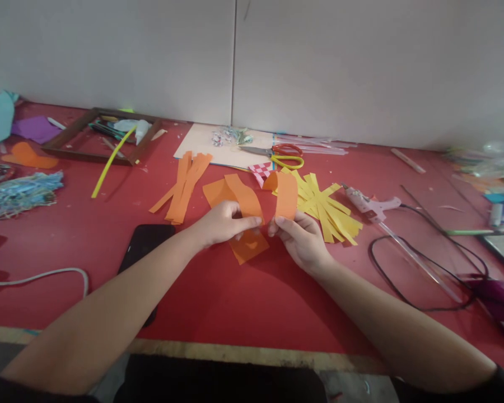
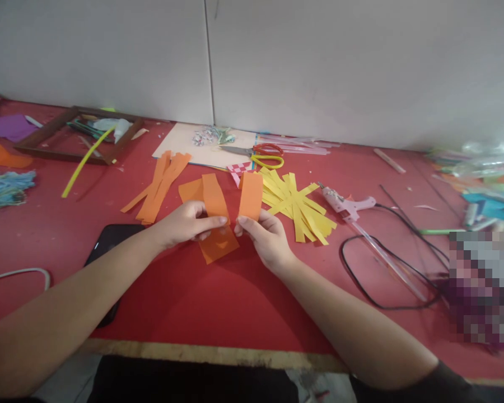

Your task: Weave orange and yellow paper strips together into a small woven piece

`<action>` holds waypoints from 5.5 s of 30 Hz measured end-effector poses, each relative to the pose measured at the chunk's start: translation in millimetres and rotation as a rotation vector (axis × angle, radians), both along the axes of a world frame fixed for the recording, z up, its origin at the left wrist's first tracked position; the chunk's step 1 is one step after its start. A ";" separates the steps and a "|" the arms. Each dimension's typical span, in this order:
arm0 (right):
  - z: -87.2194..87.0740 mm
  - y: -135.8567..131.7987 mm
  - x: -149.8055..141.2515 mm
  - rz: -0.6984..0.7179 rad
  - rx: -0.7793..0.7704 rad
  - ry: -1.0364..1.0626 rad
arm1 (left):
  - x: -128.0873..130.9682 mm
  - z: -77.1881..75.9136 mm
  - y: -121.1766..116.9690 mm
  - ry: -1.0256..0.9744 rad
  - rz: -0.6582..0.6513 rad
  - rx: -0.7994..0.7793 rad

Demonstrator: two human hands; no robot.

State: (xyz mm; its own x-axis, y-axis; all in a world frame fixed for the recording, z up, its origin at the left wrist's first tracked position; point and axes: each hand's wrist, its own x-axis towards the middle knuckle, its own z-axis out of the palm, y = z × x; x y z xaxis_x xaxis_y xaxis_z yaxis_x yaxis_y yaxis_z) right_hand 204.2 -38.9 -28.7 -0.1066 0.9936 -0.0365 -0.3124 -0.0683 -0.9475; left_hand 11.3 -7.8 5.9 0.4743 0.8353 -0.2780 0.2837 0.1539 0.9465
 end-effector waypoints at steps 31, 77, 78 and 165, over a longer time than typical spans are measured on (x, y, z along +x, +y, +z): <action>13.5 -16.2 3.2 0.322 0.382 -0.567 | -4.7 -0.6 16.6 -0.462 0.685 0.133; -5.6 -5.5 5.0 -0.285 0.857 -1.452 | 0.5 -15.2 3.3 -0.038 0.218 0.356; -4.1 -5.3 4.7 -0.270 0.898 -1.410 | 1.7 -14.1 3.1 -0.074 0.193 0.293; 9.6 -13.3 3.6 -0.281 1.160 -1.061 | 2.3 -9.4 0.4 0.025 0.177 0.437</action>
